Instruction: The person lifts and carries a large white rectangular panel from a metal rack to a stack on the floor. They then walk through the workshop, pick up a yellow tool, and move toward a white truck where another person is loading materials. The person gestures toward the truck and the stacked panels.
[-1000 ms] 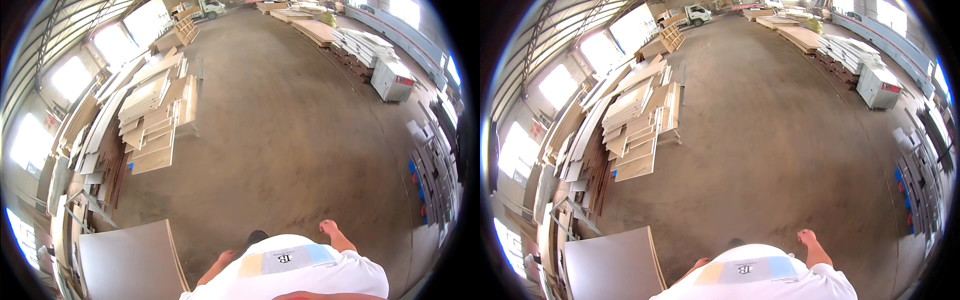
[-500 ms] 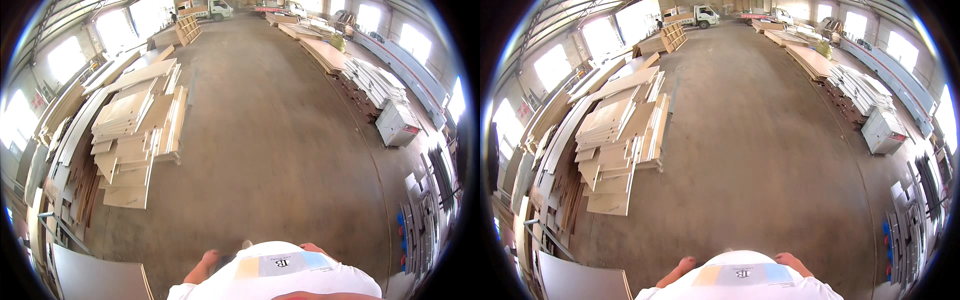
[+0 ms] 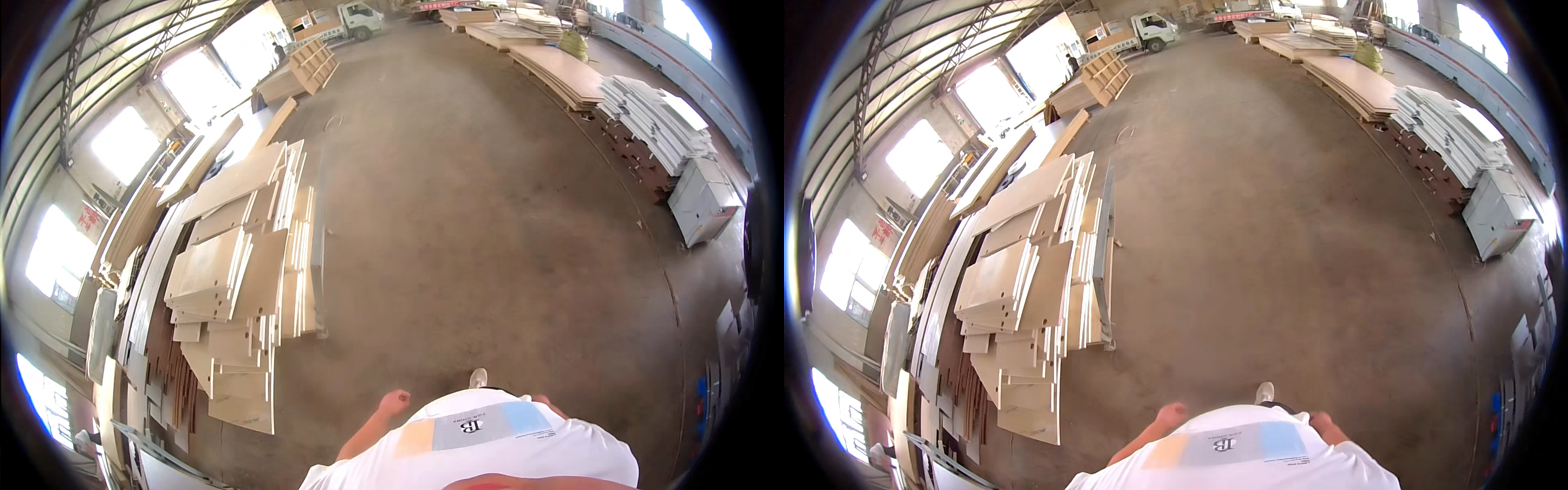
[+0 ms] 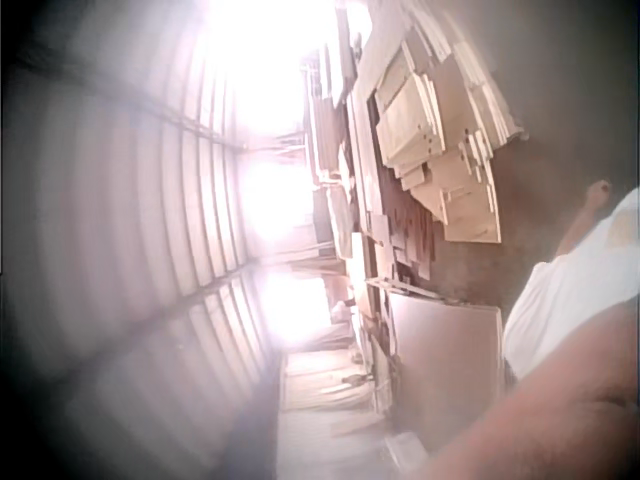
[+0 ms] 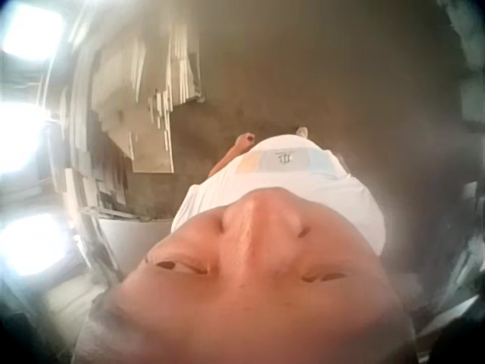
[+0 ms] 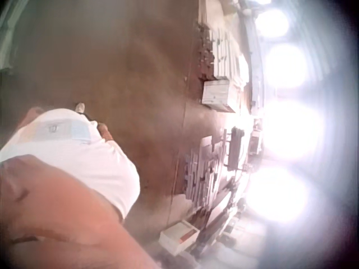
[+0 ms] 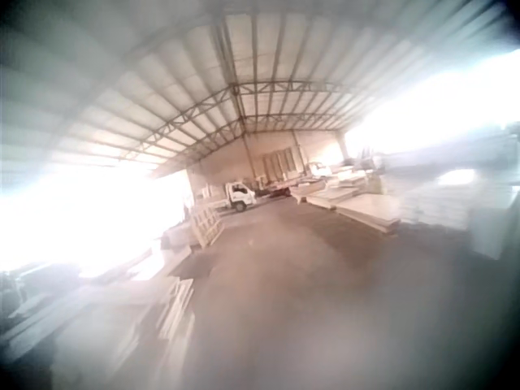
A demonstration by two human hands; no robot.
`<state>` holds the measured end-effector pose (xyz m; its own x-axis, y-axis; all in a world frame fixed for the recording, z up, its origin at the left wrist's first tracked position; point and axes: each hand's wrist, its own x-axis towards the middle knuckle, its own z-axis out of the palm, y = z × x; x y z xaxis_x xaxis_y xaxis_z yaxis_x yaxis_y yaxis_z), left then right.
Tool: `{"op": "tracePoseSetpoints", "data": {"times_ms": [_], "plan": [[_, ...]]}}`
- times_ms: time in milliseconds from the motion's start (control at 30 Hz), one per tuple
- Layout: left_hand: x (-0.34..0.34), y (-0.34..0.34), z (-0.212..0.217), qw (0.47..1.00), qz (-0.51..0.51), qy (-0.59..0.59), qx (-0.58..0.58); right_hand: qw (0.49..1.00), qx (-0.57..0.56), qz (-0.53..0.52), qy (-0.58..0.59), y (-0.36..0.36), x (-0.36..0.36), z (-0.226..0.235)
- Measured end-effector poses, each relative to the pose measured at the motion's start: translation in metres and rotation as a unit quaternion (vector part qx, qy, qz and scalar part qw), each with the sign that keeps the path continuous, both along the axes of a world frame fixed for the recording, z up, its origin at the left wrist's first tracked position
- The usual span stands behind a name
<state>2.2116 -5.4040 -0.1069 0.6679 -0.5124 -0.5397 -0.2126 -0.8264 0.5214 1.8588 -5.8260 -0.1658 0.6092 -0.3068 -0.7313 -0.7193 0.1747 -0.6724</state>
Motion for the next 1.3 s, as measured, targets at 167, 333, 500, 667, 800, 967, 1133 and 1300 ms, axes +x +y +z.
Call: {"op": "tracePoseSetpoints", "data": {"times_ms": [167,333,500,667,800,967,1133,1300], "plan": [[0.055,-0.022,-0.020,0.986,0.128,0.103,-0.016,0.978,-0.186,0.064,0.068,-0.150,0.219,0.087],[0.122,-0.039,-0.060,0.939,0.289,0.188,0.000,0.985,-0.169,0.031,0.016,-0.260,0.430,0.129],[0.269,-0.099,-0.073,0.950,0.228,0.206,0.053,0.981,-0.189,0.033,-0.021,-0.307,0.570,0.074],[0.499,-0.193,-0.117,0.989,0.101,0.100,-0.027,0.961,-0.129,0.236,0.060,-0.338,0.647,0.114],[0.715,-0.357,-0.020,0.986,0.145,0.073,-0.040,0.995,-0.084,0.020,0.054,-0.384,0.740,0.130],[0.902,-0.516,0.052,0.990,0.085,0.015,-0.107,0.980,-0.017,-0.176,0.090,-0.455,0.827,0.037],[1.012,-0.587,0.030,0.995,0.068,-0.018,-0.074,0.988,-0.111,0.085,0.071,-0.548,0.982,-0.006],[1.056,-0.606,-0.026,0.997,-0.032,0.062,0.017,0.941,-0.237,0.241,0.017,-0.694,1.143,0.003]]}}
